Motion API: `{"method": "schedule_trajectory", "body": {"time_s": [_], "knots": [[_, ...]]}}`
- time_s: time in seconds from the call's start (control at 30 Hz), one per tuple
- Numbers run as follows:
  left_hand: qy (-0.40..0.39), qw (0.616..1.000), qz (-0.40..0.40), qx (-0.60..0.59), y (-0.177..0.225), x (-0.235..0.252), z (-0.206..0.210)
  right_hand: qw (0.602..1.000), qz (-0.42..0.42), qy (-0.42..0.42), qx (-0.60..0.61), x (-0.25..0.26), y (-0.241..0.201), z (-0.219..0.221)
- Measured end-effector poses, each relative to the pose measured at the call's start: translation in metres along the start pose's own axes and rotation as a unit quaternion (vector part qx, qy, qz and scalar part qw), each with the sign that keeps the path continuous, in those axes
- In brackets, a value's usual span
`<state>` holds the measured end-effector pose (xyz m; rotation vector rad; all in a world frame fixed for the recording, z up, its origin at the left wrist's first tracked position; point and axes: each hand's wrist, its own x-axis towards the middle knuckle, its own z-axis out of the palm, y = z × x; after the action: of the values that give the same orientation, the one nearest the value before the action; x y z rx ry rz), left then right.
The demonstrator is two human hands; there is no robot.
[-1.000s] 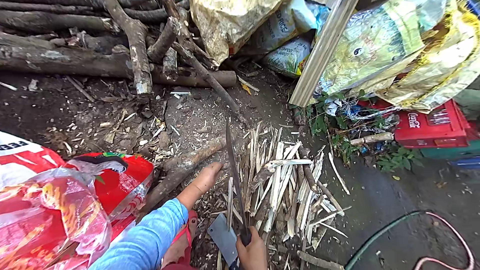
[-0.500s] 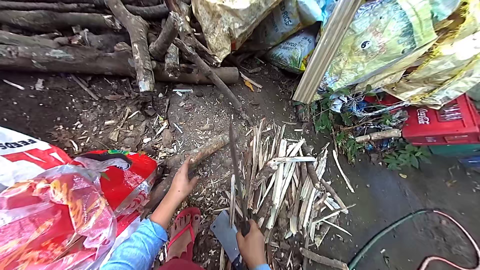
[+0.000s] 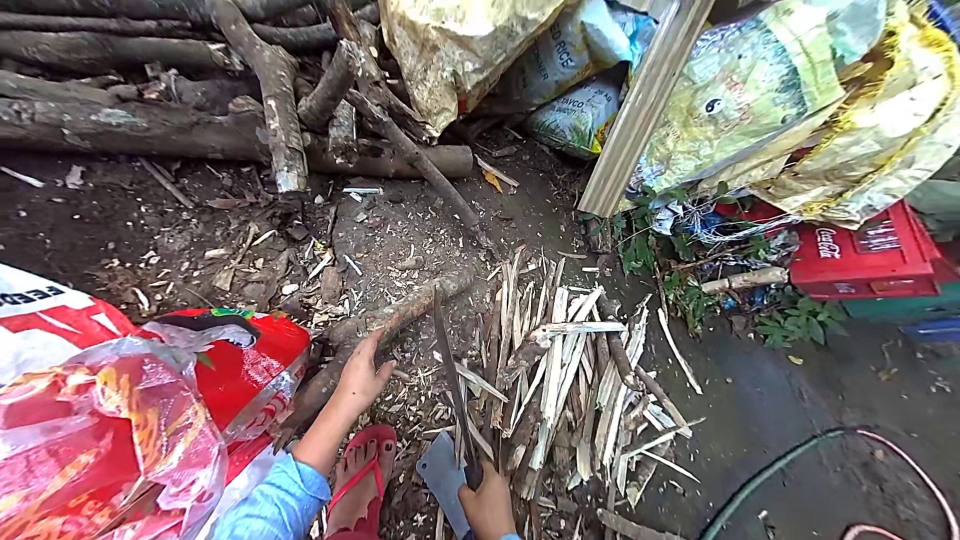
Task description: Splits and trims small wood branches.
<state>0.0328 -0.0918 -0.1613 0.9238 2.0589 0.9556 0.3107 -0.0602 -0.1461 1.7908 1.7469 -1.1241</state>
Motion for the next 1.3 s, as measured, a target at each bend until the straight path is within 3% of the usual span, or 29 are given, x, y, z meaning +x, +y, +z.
{"method": "schedule_trajectory", "body": {"time_s": [0.13,0.23,0.37,0.5,0.63,0.77,0.9,1.03,1.3], "knots": [[-0.019,1.000,-0.010,0.012,-0.008,0.000,0.001,0.997,-0.039,0.034,0.058,-0.019,0.009,-0.002],[-0.081,0.995,-0.039,0.050,-0.012,0.011,0.013,0.992,-0.050,0.063,0.097,-0.019,0.014,-0.007],[-0.193,0.973,0.031,0.122,0.005,0.030,0.049,0.981,-0.051,0.089,0.162,-0.014,0.017,-0.012],[-0.318,0.904,0.179,0.221,0.030,0.043,0.103,0.963,-0.045,0.114,0.238,-0.019,0.020,-0.014],[-0.381,0.837,0.226,0.321,0.036,0.035,0.138,0.945,-0.045,0.118,0.301,-0.022,0.022,-0.017],[-0.365,0.851,0.187,0.327,0.033,0.037,0.126,0.938,-0.060,0.130,0.317,-0.026,0.025,-0.021],[-0.290,0.918,0.132,0.237,0.033,0.043,0.094,0.937,-0.071,0.133,0.316,-0.031,0.020,-0.022],[-0.183,0.969,0.135,0.101,0.032,0.045,0.066,0.946,-0.070,0.110,0.298,-0.038,0.009,-0.024],[-0.125,0.983,0.122,0.059,0.014,0.046,0.060,0.969,-0.108,0.087,0.205,-0.044,-0.006,-0.019]]}}
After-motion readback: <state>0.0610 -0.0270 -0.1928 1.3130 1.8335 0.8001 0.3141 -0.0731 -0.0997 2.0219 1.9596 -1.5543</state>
